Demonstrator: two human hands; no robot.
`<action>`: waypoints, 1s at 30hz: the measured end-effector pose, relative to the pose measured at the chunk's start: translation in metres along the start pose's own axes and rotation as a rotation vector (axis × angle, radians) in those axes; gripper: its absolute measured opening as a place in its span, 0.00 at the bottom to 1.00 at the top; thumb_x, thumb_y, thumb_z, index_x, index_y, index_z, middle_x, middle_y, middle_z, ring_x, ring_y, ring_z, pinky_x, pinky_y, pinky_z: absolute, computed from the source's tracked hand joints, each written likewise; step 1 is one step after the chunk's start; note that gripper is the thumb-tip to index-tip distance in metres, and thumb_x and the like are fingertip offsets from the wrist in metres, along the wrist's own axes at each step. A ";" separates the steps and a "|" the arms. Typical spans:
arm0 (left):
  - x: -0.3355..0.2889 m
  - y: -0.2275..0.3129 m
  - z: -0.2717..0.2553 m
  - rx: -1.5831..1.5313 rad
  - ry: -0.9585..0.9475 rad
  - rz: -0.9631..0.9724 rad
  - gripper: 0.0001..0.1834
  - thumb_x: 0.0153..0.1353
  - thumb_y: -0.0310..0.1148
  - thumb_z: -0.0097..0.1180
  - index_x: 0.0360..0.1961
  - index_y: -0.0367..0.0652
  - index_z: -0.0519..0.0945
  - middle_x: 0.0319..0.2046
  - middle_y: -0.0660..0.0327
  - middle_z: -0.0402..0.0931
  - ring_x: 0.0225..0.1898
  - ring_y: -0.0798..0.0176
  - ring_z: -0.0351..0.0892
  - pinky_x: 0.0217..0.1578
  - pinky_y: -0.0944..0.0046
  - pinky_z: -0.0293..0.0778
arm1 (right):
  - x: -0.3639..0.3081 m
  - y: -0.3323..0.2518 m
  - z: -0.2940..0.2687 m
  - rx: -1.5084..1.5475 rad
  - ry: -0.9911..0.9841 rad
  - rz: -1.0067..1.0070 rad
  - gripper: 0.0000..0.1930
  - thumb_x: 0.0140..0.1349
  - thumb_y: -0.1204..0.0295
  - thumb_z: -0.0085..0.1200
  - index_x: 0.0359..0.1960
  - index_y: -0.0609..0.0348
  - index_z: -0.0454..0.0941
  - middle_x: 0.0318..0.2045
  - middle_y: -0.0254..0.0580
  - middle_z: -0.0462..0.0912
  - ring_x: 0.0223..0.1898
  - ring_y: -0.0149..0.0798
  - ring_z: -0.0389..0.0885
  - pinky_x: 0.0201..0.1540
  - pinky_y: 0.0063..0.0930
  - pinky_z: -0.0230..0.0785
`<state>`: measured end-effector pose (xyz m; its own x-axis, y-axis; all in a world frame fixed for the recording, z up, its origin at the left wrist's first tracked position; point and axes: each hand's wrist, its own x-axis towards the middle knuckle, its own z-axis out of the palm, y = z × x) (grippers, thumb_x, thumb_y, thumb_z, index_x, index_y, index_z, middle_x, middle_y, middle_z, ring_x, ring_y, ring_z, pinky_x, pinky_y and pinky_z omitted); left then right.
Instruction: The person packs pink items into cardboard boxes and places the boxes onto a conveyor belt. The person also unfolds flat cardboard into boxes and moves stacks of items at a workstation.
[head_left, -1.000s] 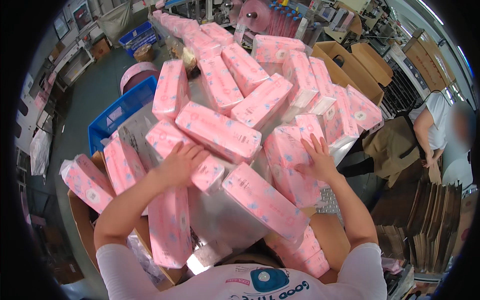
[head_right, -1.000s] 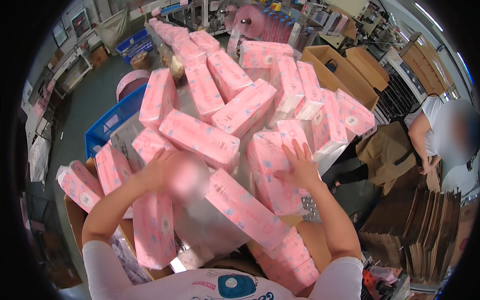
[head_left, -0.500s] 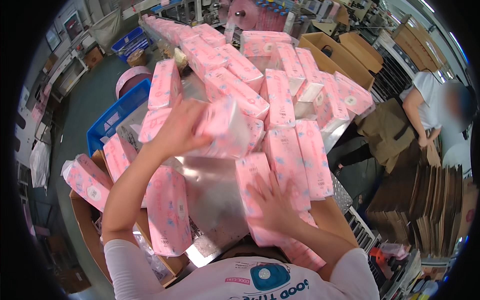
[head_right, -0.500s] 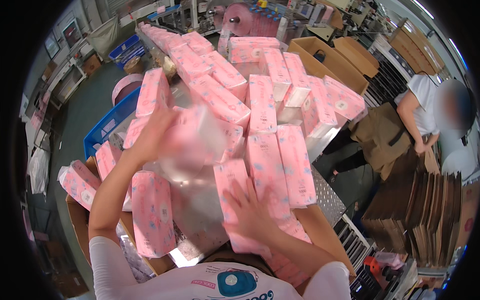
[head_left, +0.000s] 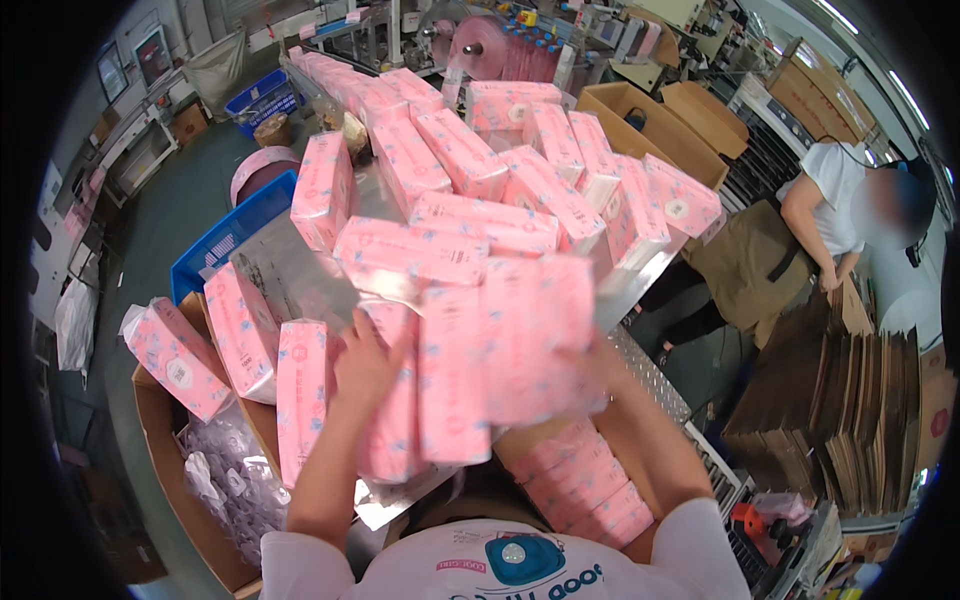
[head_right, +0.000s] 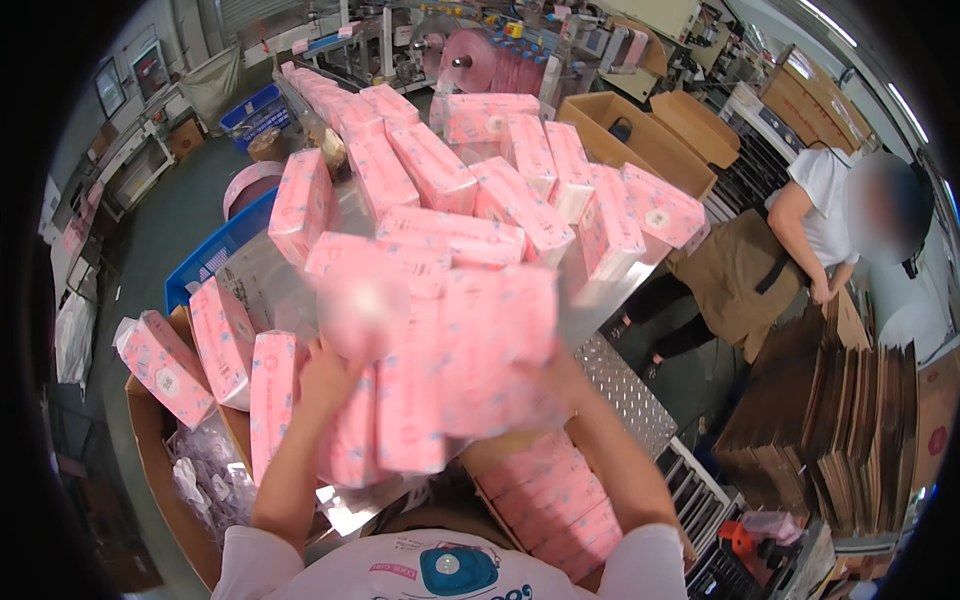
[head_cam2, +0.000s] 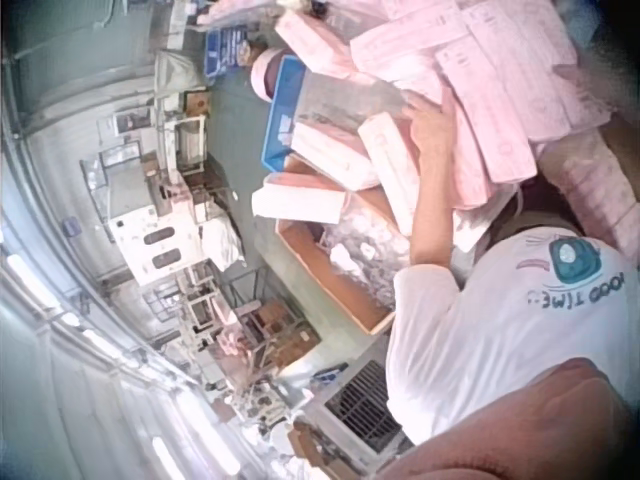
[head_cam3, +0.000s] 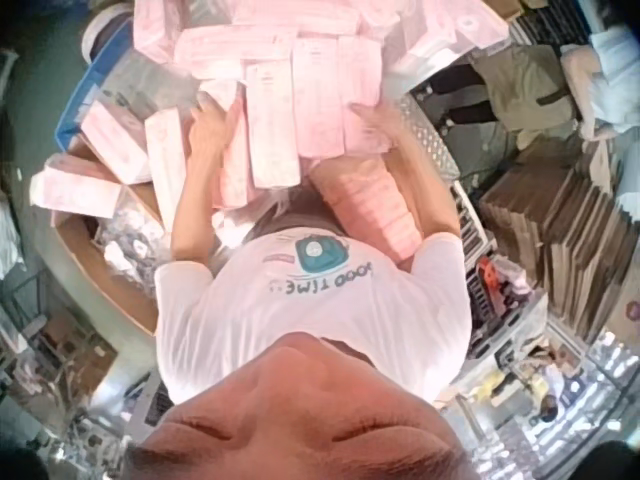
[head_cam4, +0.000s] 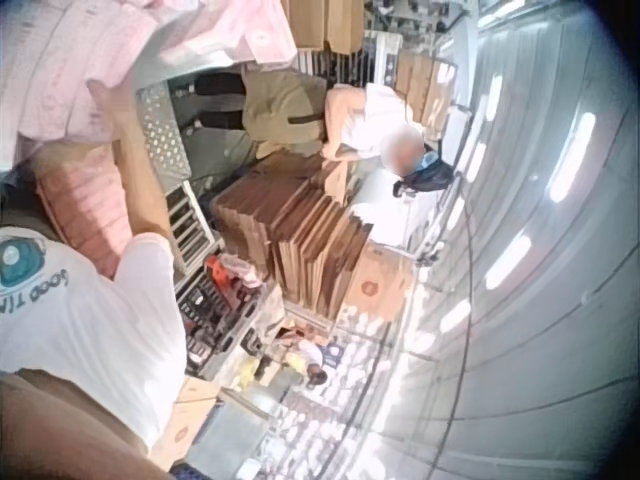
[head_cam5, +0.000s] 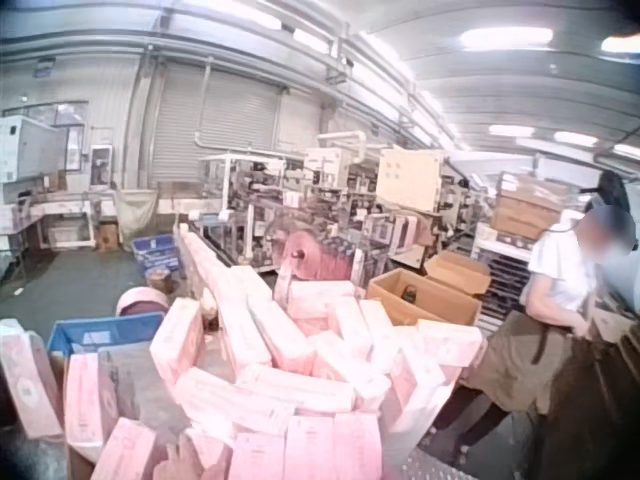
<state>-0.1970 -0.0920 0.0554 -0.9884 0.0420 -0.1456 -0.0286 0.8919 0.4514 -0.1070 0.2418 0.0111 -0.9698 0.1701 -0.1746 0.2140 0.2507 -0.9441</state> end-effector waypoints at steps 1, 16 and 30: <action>-0.010 -0.002 0.003 0.023 0.105 0.162 0.46 0.54 0.51 0.55 0.64 0.31 0.52 0.58 0.35 0.56 0.57 0.37 0.64 0.55 0.50 0.63 | -0.008 0.013 0.010 -0.069 -0.033 0.004 0.38 0.53 0.61 0.61 0.63 0.62 0.56 0.52 0.51 0.73 0.54 0.45 0.72 0.54 0.37 0.66; -0.167 -0.435 0.002 -0.043 -0.127 -0.650 0.20 0.55 0.43 0.56 0.34 0.31 0.77 0.26 0.44 0.77 0.27 0.59 0.79 0.27 0.59 0.71 | 0.151 -0.075 0.005 -1.331 -0.145 -0.316 0.46 0.41 0.56 0.65 0.63 0.57 0.56 0.57 0.55 0.65 0.60 0.53 0.62 0.62 0.48 0.50; -0.120 -0.339 0.078 -0.748 -0.362 -0.821 0.15 0.55 0.36 0.57 0.38 0.36 0.75 0.29 0.55 0.77 0.29 0.60 0.78 0.27 0.58 0.73 | -0.061 0.035 0.018 -0.277 0.577 -0.102 0.45 0.49 0.57 0.62 0.63 0.67 0.52 0.60 0.69 0.57 0.60 0.57 0.63 0.59 0.38 0.58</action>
<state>-0.0566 -0.3647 -0.1490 -0.5357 -0.1909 -0.8226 -0.8392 0.2283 0.4935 -0.0426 0.2229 -0.0161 -0.7845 0.5982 0.1634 0.2211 0.5160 -0.8276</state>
